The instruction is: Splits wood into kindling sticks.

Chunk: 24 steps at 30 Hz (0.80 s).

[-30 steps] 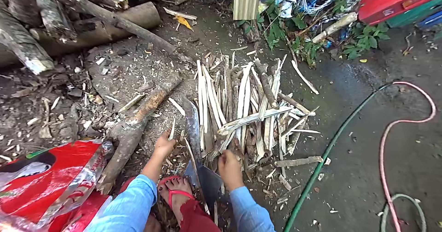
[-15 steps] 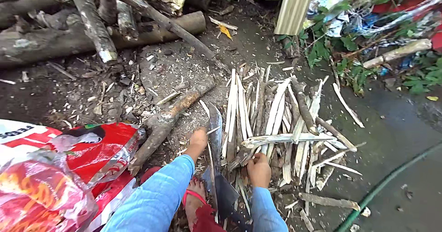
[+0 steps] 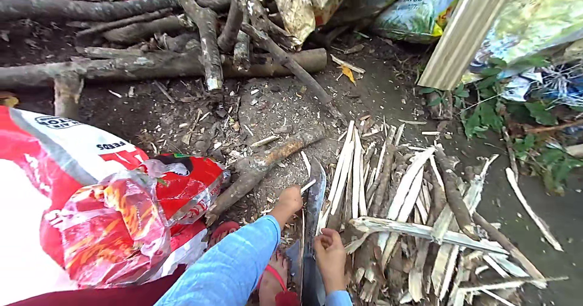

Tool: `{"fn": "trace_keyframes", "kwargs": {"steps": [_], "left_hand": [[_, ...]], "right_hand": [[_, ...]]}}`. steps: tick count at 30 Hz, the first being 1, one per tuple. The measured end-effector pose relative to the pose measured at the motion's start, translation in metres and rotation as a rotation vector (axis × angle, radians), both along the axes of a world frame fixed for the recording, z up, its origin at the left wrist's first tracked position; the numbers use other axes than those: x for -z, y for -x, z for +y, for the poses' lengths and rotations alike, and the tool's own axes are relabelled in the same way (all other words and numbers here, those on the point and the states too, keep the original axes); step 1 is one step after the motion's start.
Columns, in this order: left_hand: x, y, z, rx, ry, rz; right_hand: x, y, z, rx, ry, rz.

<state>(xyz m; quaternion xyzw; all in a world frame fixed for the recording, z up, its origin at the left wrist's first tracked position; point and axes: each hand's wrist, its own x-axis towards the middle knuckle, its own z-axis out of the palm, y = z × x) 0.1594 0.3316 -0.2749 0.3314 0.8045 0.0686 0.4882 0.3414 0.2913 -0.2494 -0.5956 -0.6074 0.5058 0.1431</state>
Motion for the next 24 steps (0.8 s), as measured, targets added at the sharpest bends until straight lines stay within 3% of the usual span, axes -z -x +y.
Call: {"fn": "trace_keyframes", "kwargs": {"steps": [2, 4, 7, 11, 13, 17, 20, 22, 24], "left_hand": [[-0.002, 0.008, -0.018, -0.193, -0.149, -0.202], [-0.008, 0.000, -0.045, -0.527, -0.298, -0.511], [-0.031, -0.019, -0.086, -0.931, -0.444, -0.863], [-0.072, -0.016, -0.134, -1.334, -0.529, -0.932], [-0.102, 0.002, -0.159, -1.376, -0.527, -0.936], [-0.187, 0.044, -0.226, -1.175, -0.911, -0.689], [-0.227, 0.071, -0.273, -1.276, -1.094, -0.292], [-0.231, 0.081, -0.304, -1.297, -0.935, -0.060], [-0.224, 0.087, -0.333, -1.152, -0.587, 0.059]], "right_hand": [[0.003, 0.006, -0.006, -0.003, 0.009, 0.062], [0.000, 0.016, -0.015, -0.058, -0.006, 0.107], [-0.005, 0.033, -0.034, -0.261, -0.122, 0.126], [-0.019, 0.041, -0.059, -0.501, -0.411, 0.299], [-0.029, 0.038, -0.063, -0.556, -0.481, 0.404], [-0.051, 0.013, -0.060, -0.592, -0.281, 0.382], [-0.069, -0.006, -0.061, -0.586, -0.104, 0.198], [-0.066, -0.018, -0.061, -0.595, -0.066, 0.142], [-0.068, -0.030, -0.062, -0.613, -0.028, 0.129]]}}
